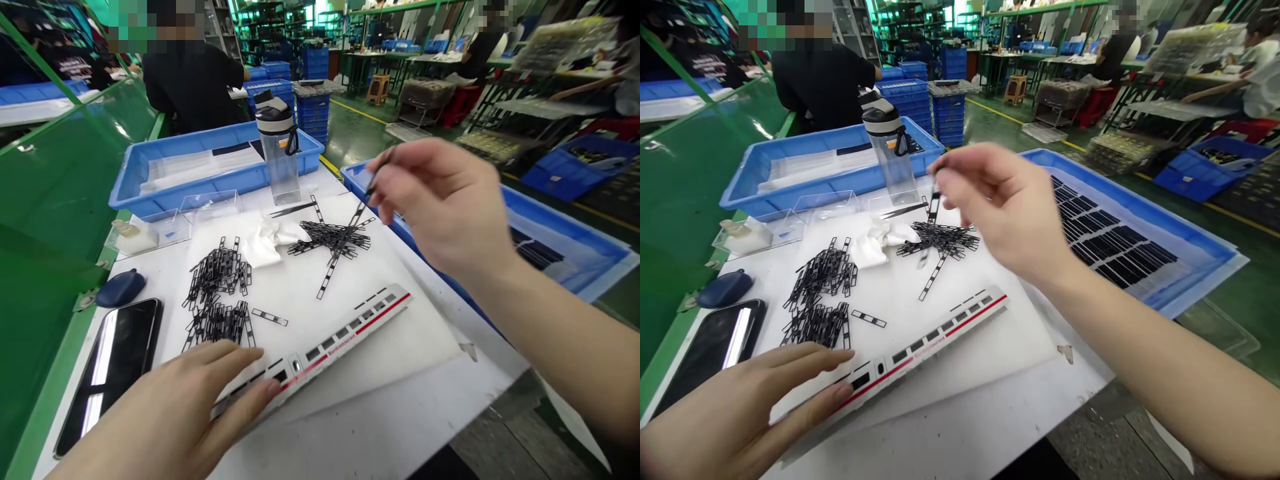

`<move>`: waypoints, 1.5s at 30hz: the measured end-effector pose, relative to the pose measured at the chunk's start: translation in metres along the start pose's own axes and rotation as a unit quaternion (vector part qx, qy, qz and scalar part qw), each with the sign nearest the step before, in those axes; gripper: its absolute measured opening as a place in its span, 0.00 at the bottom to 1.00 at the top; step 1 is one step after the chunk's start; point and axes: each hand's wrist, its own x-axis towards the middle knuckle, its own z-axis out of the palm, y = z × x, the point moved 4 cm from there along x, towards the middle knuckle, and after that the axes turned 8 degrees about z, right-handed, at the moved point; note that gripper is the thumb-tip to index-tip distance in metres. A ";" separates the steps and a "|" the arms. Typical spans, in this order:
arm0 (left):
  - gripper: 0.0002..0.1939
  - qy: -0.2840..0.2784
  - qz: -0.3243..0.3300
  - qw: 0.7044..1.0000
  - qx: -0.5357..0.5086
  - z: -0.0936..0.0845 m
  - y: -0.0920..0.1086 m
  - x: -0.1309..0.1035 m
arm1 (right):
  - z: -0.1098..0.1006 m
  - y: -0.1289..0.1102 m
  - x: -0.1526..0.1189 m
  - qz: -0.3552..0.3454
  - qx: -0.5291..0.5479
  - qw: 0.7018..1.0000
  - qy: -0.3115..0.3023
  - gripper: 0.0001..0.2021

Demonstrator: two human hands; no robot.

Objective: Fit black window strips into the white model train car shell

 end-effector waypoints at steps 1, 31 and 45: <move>0.23 -0.014 0.002 1.000 -0.003 0.002 0.003 0.005 | -0.005 -0.002 -0.004 0.059 0.055 0.996 0.030 0.06; 0.14 -0.076 0.065 0.984 -0.144 0.036 0.037 0.029 | -0.018 0.024 -0.137 0.273 0.020 0.954 0.123 0.10; 0.10 -0.052 0.106 0.977 -0.176 0.026 0.046 0.042 | -0.017 0.003 -0.148 0.258 -0.166 0.937 0.165 0.09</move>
